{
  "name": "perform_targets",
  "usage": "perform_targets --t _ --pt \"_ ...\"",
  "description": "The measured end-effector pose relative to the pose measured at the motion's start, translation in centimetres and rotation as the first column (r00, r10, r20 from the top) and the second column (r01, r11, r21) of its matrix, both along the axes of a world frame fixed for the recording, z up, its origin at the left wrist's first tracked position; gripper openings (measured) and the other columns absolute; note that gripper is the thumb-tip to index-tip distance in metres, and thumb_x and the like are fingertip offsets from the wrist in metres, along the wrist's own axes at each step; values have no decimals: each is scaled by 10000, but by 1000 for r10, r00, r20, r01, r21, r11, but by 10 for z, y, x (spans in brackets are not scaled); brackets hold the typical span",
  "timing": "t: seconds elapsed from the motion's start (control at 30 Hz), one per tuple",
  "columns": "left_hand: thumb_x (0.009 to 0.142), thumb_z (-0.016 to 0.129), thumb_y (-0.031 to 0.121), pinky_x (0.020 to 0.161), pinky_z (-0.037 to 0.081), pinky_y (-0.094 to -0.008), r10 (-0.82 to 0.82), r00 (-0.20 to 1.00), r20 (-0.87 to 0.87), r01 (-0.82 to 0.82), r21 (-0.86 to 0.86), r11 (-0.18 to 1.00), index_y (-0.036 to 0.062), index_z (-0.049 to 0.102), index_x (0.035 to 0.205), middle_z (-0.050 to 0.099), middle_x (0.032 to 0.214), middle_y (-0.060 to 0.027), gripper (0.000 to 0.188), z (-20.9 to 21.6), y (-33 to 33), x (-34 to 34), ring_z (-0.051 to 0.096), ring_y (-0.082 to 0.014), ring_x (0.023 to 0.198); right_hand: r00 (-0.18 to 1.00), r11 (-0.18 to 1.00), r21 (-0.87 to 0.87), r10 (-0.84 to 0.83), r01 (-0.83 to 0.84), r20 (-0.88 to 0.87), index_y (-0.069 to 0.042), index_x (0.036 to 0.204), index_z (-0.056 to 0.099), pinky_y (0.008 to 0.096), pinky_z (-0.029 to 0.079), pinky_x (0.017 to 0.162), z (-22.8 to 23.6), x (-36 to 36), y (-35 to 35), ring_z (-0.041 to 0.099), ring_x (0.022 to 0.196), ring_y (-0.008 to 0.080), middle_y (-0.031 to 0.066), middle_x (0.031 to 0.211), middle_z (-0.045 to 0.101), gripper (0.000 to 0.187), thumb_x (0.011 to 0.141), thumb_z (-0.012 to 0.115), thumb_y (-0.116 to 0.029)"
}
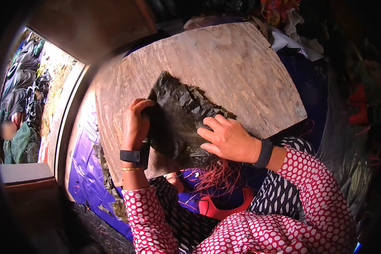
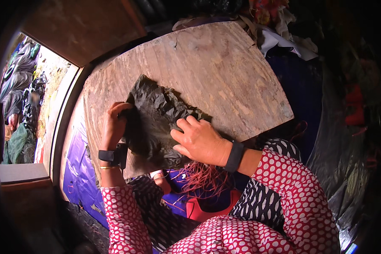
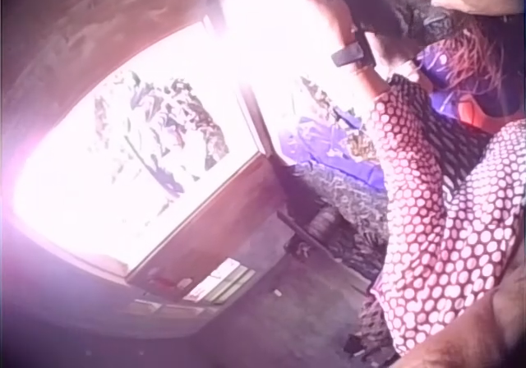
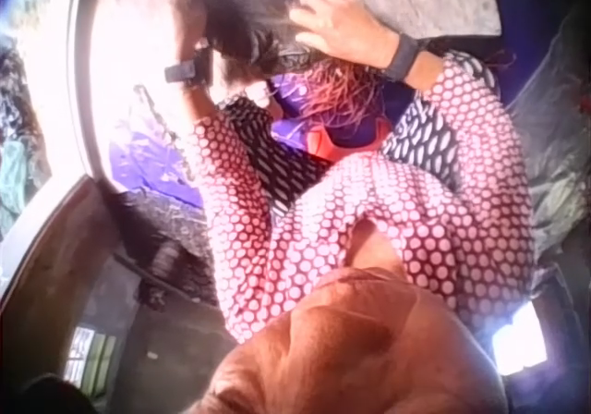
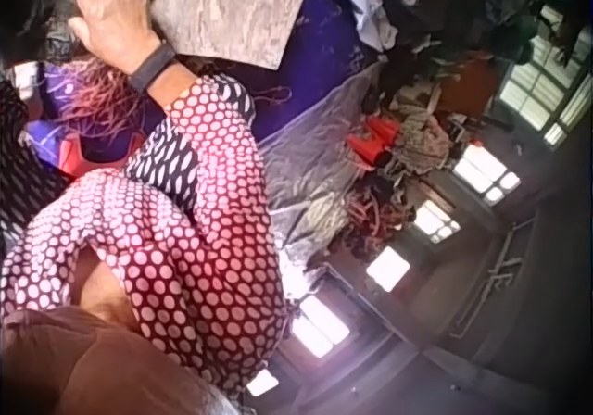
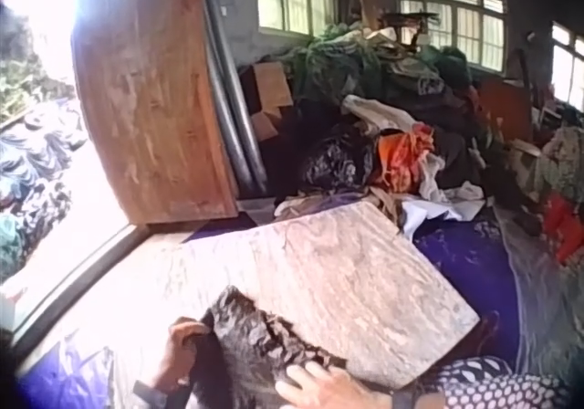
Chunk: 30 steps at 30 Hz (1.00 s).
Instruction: Sorting, stacking, and bundling large organic leaves on a wooden board using red string.
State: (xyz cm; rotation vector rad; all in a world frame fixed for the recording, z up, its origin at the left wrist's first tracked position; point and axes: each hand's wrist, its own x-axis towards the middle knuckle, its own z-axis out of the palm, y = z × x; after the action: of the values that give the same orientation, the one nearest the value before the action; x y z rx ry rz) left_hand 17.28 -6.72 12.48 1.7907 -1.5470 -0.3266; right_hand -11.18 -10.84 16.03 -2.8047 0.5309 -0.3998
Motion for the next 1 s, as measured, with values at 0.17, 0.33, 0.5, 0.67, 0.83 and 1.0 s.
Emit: perform_targets --t 0.17,0.33,0.5,0.67,0.83,1.0 --pt "664 479 -115 854 485 -379 89 989 120 -90 7 996 73 700 969 640 973 -159 421 1 -7 -3 617 -352 947 989 994 106 3 -20 149 -82 961 594 377 503 773 -2 4 -5 569 912 278 91 994 569 252 771 683 -220" --pt "690 531 -65 901 464 -394 78 997 -16 -76 118 990 71 675 1034 613 1055 -181 396 4 -2 -2 592 -366 1002 994 996 44 -82 79 73 -77 819 632 379 498 780 -2 -12 -39 579 911 263 71 935 593 107 769 667 -164" --pt "746 585 -19 905 455 -380 117 989 94 -112 -62 992 62 659 1051 608 1113 -154 325 4 13 2 579 -324 1062 981 978 87 -193 192 6 -67 790 639 394 495 750 6 -15 -49 593 857 275 73 879 603 101 763 669 -159" --pt "792 655 29 757 491 -386 252 944 212 -184 -298 937 64 634 922 634 971 -128 136 39 33 -38 625 -314 838 955 991 60 -133 121 266 -62 935 634 387 490 786 15 8 -45 606 905 273 73 934 622 133 804 627 -88" --pt "735 743 178 1013 362 -446 -11 945 328 -3 43 999 77 562 1231 520 1296 -150 538 39 56 -73 459 -332 1234 986 998 -10 61 -61 157 -68 1210 562 440 377 996 -5 30 -32 487 1219 278 102 1302 530 397 839 636 -191" --pt "624 821 394 1105 192 -566 -12 940 342 -95 296 950 118 265 1481 239 1531 -172 1058 16 66 -56 220 -386 1405 993 999 -48 8 -14 -117 -73 1391 413 523 240 1091 -26 28 -41 283 1383 282 105 1478 356 644 880 581 -427"
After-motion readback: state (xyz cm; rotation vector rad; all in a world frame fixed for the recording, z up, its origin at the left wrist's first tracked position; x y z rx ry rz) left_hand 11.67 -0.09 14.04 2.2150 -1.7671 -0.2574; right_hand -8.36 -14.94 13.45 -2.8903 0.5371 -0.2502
